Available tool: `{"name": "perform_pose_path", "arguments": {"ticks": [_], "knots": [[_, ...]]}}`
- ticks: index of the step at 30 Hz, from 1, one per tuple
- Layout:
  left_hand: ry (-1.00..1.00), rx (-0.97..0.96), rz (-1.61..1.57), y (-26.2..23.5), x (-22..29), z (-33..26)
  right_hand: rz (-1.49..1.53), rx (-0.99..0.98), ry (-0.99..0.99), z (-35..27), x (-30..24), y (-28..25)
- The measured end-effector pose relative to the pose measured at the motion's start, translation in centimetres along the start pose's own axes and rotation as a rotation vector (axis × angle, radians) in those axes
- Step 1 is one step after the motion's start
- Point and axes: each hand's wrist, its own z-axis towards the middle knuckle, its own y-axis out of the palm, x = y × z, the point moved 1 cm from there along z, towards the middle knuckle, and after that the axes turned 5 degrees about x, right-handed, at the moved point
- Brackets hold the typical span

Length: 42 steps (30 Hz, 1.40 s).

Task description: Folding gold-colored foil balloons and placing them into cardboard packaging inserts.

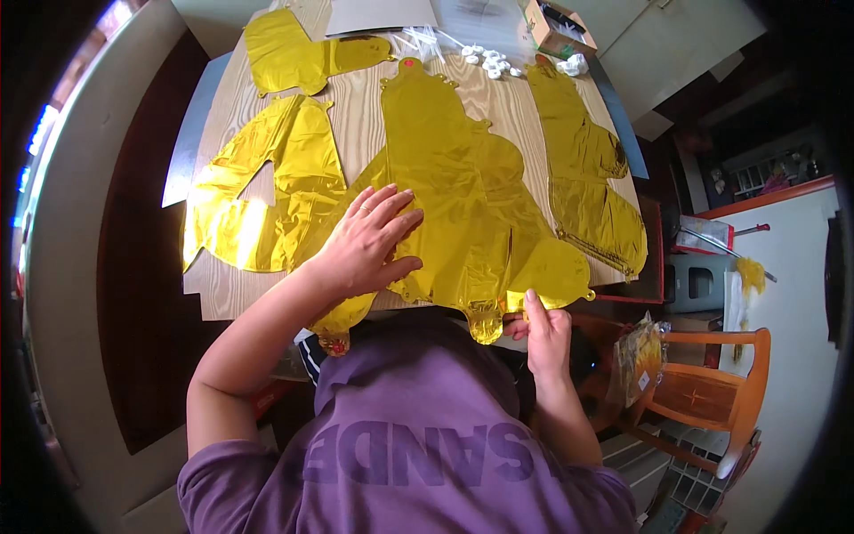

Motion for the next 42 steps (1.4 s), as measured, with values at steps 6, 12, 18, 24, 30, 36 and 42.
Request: {"name": "perform_pose_path", "arguments": {"ticks": [6,12,18,24,30,36,42], "knots": [[-0.018,0.010,0.019,-0.2,0.3,-0.1,-0.041,0.041,-0.021,0.1,-0.7,0.0],[0.050,0.070,-0.036,-0.9,0.4,2.0,-0.016,0.060,-0.016,0.2,-0.6,0.1],[0.196,0.092,-0.117,1.1,0.1,3.6,0.026,0.124,0.028,0.4,-1.4,-0.5],[0.188,0.077,-0.104,1.5,0.4,3.7,-0.305,0.308,-0.364,0.6,-1.4,0.1],[0.187,0.075,-0.080,1.4,0.4,3.5,-0.919,0.244,-0.943,-0.7,-4.3,4.0],[0.200,0.074,-0.051,1.8,0.1,3.5,-0.893,-0.092,-1.138,0.3,-3.4,5.5],[0.177,0.060,-0.033,1.8,0.2,3.5,-0.589,-0.413,-0.988,2.2,-4.6,1.5]]}}
